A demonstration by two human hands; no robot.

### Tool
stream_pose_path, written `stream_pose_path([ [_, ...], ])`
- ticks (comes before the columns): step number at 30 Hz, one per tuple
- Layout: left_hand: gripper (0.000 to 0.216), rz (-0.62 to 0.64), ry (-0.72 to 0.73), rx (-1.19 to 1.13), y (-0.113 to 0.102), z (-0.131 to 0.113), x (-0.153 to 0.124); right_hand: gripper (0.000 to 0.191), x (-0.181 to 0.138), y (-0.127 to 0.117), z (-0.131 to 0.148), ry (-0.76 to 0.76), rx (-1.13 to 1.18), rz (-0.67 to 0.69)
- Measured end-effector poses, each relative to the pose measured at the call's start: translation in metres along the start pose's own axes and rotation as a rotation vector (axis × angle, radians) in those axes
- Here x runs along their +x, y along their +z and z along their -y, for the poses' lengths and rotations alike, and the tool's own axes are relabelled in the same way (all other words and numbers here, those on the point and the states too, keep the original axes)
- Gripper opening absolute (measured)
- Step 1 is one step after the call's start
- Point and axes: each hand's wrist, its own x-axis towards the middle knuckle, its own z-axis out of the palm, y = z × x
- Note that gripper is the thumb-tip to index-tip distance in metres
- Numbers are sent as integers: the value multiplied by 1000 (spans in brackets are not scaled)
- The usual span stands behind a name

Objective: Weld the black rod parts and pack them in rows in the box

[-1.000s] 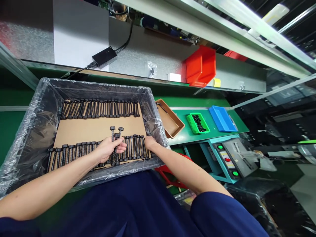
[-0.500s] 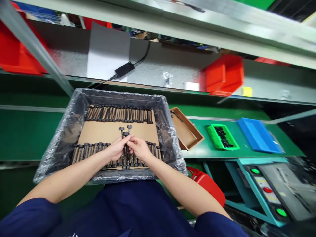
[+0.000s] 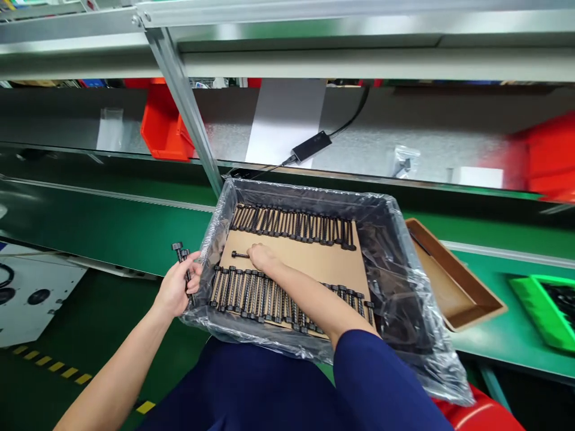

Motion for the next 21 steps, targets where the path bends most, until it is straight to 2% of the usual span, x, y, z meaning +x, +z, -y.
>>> stream_pose_path([
  [2, 42, -36, 9, 7, -20, -6, 0, 24, 13, 7, 17, -21, 5, 29],
  [4, 36, -41, 23, 33, -32, -8, 2, 23, 19, 12, 26, -33, 10, 48],
  [8, 26, 47, 32, 103, -38, -8, 14, 19, 15, 6, 28, 10, 51, 27],
  [10, 26, 110, 34, 122, -35, -8, 20, 23, 4, -2, 31, 17, 147, -59],
  [11, 27, 143, 25, 127, -31, -8, 22, 26, -3, -6, 36, -1, 271, -122],
  [13, 31, 225, -16, 130, -22, -6, 26, 31, -18, -14, 52, -79, 675, -228],
  [15, 34, 332, -59, 121, -12, -4, 30, 37, -34, -19, 74, -154, 1149, -267],
  [17, 34, 419, -70, 115, -3, 0, 34, 41, -46, -24, 94, -153, 1490, -276],
  [19, 35, 451, -68, 128, 3, 4, 38, 41, -53, -27, 106, -109, 1706, -302],
  [21, 36, 472, -79, 166, 6, 8, 42, 43, -55, -30, 108, -71, 1824, -302],
])
